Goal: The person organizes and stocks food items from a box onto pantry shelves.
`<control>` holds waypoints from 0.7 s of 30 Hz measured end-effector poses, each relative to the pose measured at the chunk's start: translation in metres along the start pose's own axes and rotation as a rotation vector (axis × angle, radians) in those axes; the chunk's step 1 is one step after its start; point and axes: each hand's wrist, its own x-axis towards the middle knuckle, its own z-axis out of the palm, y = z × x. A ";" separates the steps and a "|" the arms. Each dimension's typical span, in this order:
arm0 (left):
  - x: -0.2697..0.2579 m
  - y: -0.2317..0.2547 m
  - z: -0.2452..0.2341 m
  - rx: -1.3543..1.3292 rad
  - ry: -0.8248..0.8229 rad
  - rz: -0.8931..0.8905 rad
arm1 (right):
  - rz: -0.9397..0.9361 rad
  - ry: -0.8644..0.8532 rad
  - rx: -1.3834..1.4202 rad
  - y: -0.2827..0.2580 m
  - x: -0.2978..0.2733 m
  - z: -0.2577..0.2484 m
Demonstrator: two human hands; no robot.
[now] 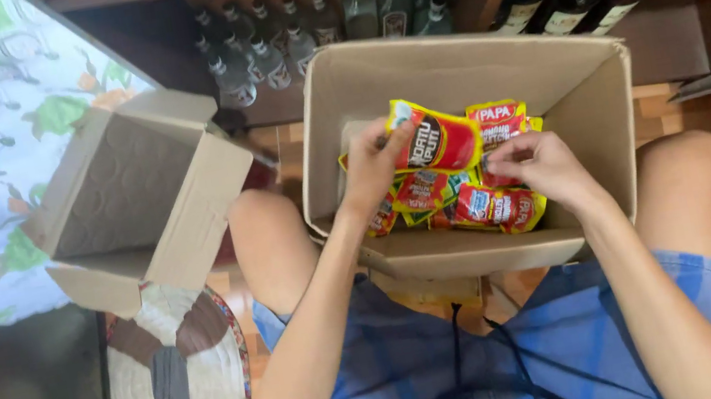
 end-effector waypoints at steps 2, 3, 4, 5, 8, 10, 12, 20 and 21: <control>-0.011 0.003 0.010 0.429 0.026 0.074 | -0.098 0.036 -0.307 -0.021 -0.017 0.014; -0.016 0.004 0.017 0.860 0.029 0.161 | -0.214 0.081 -0.614 -0.032 -0.028 0.019; -0.012 0.006 0.017 0.862 0.031 0.175 | -0.226 0.088 -0.616 -0.047 -0.025 0.026; -0.008 0.009 0.017 0.938 -0.161 0.278 | -0.428 0.064 -0.541 -0.063 -0.023 0.033; -0.007 0.022 0.016 0.891 -0.392 0.360 | -0.577 -0.107 -0.379 -0.082 -0.024 0.046; -0.011 0.028 0.015 0.766 -0.422 0.343 | -0.526 -0.245 -0.296 -0.077 -0.028 0.047; -0.004 0.033 0.011 0.543 -0.324 0.096 | -0.057 -0.338 -0.287 -0.072 -0.023 0.042; 0.013 0.002 0.012 -0.268 0.325 -0.377 | 0.173 -0.208 0.234 -0.090 -0.035 0.045; 0.013 0.002 0.018 -0.329 0.367 -0.583 | 0.243 -0.186 0.476 -0.105 -0.040 0.045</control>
